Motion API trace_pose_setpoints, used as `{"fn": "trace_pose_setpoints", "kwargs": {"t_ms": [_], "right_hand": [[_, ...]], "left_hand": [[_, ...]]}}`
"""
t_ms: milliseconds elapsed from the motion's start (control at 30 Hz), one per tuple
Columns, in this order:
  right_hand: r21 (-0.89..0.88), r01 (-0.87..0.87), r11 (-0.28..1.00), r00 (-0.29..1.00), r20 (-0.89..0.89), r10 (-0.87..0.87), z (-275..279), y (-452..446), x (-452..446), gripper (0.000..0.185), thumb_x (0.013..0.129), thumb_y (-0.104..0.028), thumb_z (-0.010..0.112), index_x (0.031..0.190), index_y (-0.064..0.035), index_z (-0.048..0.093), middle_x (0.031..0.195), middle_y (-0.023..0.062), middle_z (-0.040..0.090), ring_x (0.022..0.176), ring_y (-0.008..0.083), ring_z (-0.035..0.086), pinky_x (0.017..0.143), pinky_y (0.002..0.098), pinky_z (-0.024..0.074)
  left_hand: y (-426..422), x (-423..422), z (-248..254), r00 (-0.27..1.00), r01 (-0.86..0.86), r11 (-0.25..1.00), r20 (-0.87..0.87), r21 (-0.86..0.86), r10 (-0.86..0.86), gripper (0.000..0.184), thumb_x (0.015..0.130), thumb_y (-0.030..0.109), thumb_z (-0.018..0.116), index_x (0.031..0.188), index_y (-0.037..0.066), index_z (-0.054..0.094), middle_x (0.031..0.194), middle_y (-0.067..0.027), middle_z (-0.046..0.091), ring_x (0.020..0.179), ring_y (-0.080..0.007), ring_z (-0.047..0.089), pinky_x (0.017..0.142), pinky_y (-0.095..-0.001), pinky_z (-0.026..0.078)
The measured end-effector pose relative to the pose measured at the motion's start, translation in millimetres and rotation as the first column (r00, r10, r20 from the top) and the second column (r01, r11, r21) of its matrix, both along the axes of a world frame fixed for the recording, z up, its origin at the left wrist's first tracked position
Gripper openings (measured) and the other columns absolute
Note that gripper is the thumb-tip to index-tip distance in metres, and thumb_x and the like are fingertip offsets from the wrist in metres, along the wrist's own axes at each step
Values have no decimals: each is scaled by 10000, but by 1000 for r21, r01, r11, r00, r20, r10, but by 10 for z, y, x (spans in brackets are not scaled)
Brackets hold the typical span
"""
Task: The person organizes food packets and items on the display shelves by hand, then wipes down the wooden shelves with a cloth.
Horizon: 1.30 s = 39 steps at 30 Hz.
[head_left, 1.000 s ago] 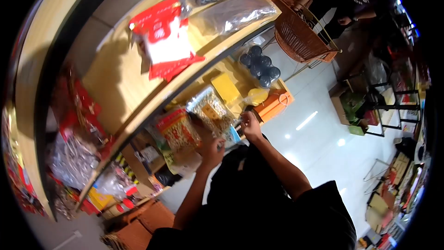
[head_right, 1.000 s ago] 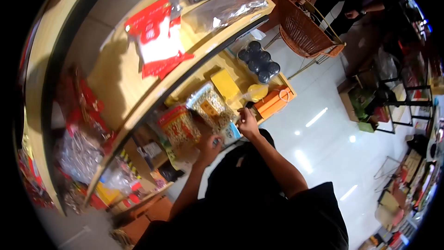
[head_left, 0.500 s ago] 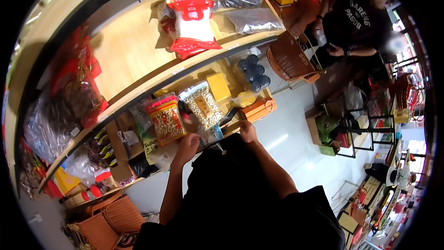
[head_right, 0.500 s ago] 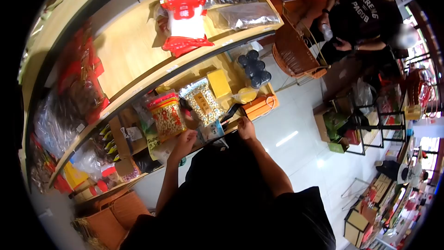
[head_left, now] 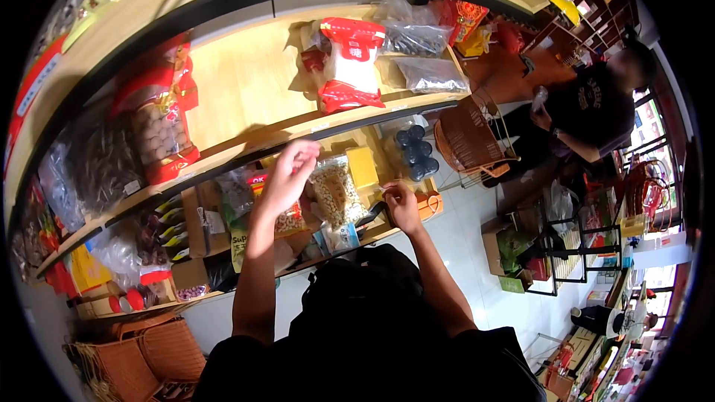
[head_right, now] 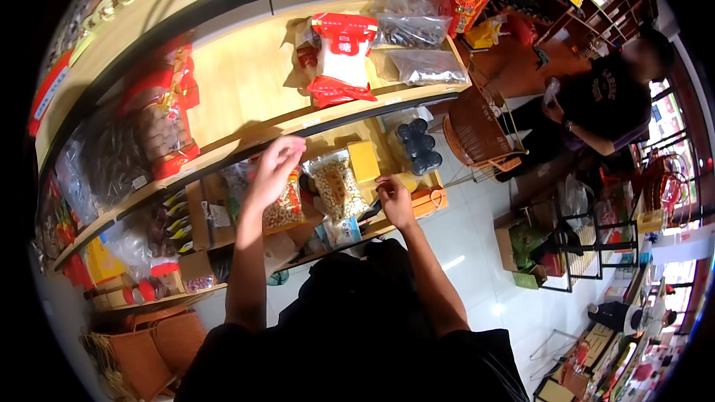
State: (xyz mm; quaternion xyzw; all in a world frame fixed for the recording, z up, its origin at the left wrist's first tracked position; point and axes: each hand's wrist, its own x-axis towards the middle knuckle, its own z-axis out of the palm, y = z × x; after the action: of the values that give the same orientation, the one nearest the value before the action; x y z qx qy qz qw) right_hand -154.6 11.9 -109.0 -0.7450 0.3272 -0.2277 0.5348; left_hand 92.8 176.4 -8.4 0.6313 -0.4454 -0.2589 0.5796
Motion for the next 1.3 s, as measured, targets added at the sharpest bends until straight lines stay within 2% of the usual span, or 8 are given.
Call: {"fn": "trace_pose_setpoints", "kwargs": {"t_ms": [167, 333, 633, 733, 800, 1033, 1133, 1300], "right_hand": [[34, -104, 994, 991, 82, 101, 415, -130, 213, 177, 897, 1, 509, 1061, 21, 573, 826, 44, 591, 784, 113, 559, 736, 261, 464], [52, -138, 989, 986, 103, 132, 664, -204, 320, 164, 899, 18, 519, 1047, 5, 590, 874, 54, 629, 814, 112, 590, 743, 251, 477], [-290, -35, 957, 963, 247, 110, 1489, -1350, 1181, 202, 894, -37, 576, 1092, 3, 565, 751, -4, 526, 700, 67, 489, 647, 240, 441], [-302, 15, 953, 978, 201, 49, 1550, -1742, 1578, 274, 888, -74, 602, 1148, -1, 557, 822, 85, 620, 743, 141, 585, 708, 288, 489], [-269, 16, 963, 985, 170, 31, 1526, -1969, 1805, 344, 859, -161, 637, 1157, -12, 550, 926, 195, 678, 884, 352, 666, 825, 407, 505], [-271, -47, 962, 999, -8, 46, 1638, -2235, 2108, 339, 863, -250, 664, 1109, -24, 606, 910, 243, 684, 920, 378, 659, 827, 435, 502], [-250, -42, 967, 999, 16, 48, 1641, -2311, 2182, 244, 846, -225, 668, 975, -18, 667, 890, 238, 684, 897, 390, 659, 807, 438, 511], [-225, -133, 965, 977, 132, 165, 1593, -2471, 2308, 199, 814, -188, 685, 920, -19, 689, 835, 207, 688, 828, 336, 675, 771, 391, 514]], "left_hand": [[-314, 385, 470, 993, -114, 990, -49, -78, 111, 242, 954, 152, 586, 1151, 10, 589, 1107, -82, 640, 1064, -157, 599, 956, -298, 455], [-945, 875, 739, 948, -216, 963, 203, -160, 246, 260, 915, 95, 609, 1160, 12, 590, 1085, -97, 662, 1040, -183, 623, 908, -312, 483], [-2003, 1393, 1076, 745, -364, 924, 631, 113, 216, 393, 836, 130, 667, 1199, 15, 570, 1267, -202, 518, 1230, -341, 478, 1052, -370, 378], [-2212, 1580, 1010, 703, -338, 921, 703, 193, 111, 390, 829, 150, 664, 1188, 21, 582, 1243, -214, 560, 1203, -346, 510, 1024, -387, 407], [-2309, 1667, 946, 703, -320, 932, 702, 173, 111, 332, 815, 158, 679, 1095, -12, 626, 1107, -216, 635, 1073, -335, 602, 936, -393, 466], [-2322, 1535, 979, 750, -372, 914, 632, 161, 194, 140, 834, 115, 706, 858, -10, 648, 770, -143, 678, 672, -201, 657, 627, -317, 496], [-2266, 1583, 914, 679, -340, 938, 707, 68, 195, 94, 842, 60, 685, 836, -18, 633, 775, -143, 647, 675, -203, 636, 615, -327, 485], [-2161, 1559, 898, 556, -418, 882, 829, 218, 59, 169, 937, 130, 532, 965, -36, 543, 946, -227, 596, 947, -391, 581, 830, -425, 455]]}}
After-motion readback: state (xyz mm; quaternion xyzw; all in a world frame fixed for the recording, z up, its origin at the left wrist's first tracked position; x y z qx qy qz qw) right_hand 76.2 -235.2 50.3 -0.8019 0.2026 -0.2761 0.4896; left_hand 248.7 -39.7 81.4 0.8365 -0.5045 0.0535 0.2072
